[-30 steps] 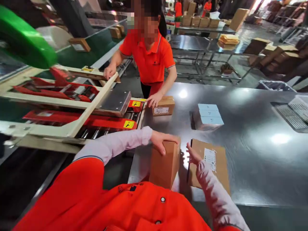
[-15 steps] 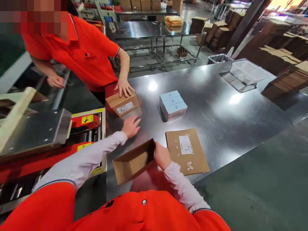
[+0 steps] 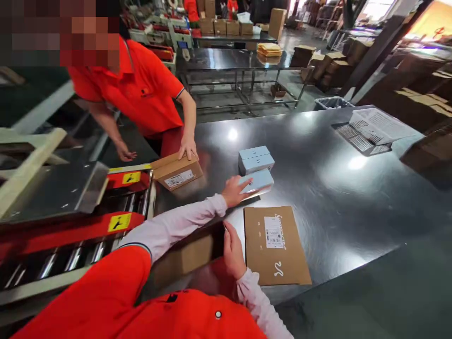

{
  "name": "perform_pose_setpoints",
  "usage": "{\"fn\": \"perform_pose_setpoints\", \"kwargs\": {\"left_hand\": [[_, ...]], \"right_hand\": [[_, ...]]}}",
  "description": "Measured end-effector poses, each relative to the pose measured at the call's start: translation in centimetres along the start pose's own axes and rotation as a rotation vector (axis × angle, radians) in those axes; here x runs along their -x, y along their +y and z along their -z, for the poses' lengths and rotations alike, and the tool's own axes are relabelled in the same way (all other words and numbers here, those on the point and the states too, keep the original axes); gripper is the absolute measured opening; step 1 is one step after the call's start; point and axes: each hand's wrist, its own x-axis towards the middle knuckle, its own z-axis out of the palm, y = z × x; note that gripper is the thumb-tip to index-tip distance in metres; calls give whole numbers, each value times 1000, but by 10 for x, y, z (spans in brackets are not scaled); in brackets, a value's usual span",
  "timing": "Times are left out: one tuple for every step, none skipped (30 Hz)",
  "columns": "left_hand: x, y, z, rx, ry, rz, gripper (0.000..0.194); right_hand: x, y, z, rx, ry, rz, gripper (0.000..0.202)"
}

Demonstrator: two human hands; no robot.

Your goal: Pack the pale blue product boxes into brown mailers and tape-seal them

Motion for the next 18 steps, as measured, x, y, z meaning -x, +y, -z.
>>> {"fn": "perform_pose_setpoints", "kwargs": {"left_hand": [[31, -10, 24, 71, 92, 30, 63], [65, -20, 48, 142, 189, 43, 65], [101, -29, 70, 207, 270, 45, 69], [138, -36, 89, 256, 329, 48, 72], [175, -40, 104, 276, 352, 56, 75], [210, -42, 115, 269, 332, 64, 74], [241, -41, 121, 232, 269, 71, 70], [268, -38, 123, 169, 173, 79, 63], [289, -33, 122, 90, 67, 95, 58], [305, -27, 120, 7, -24, 126, 57], [316, -21, 116, -69, -81, 187, 60], [323, -15, 112, -132, -96, 287, 63], [327, -12, 108, -172, -91, 412, 64], [329, -11, 104, -173, -99, 526, 65], [329, -11, 101, -140, -126, 605, 66], [329, -13, 96, -83, -170, 639, 68], [327, -16, 91, -20, -217, 631, 71], [324, -18, 85, 34, -259, 590, 74]], "right_hand": [[-1, 1, 1, -1, 7, -3, 61], [-2, 2, 2, -1, 14, -7, 62], [-3, 2, 4, 0, 23, -11, 63], [-4, 1, 6, 1, 37, -20, 65], [-5, 0, 7, 2, 53, -33, 67], [-6, -1, 8, 1, 72, -47, 69], [-6, -2, 8, -4, 81, -56, 70], [-5, -4, 8, -11, 86, -59, 69], [-4, -5, 6, -18, 86, -58, 68], [-2, -6, 4, -20, 83, -54, 67], [1, -7, 2, -16, 84, -49, 67], [4, -7, 0, -4, 92, -45, 67], [6, -7, -2, 19, 109, -40, 68], [7, -5, -2, 56, 124, -31, 70], [6, -4, -1, 106, 116, -10, 71], [3, -3, 1, 168, 85, 25, 72], [-1, -1, 4, 241, 29, 75, 73], [-8, -1, 7, 319, -52, 135, 73]]}}
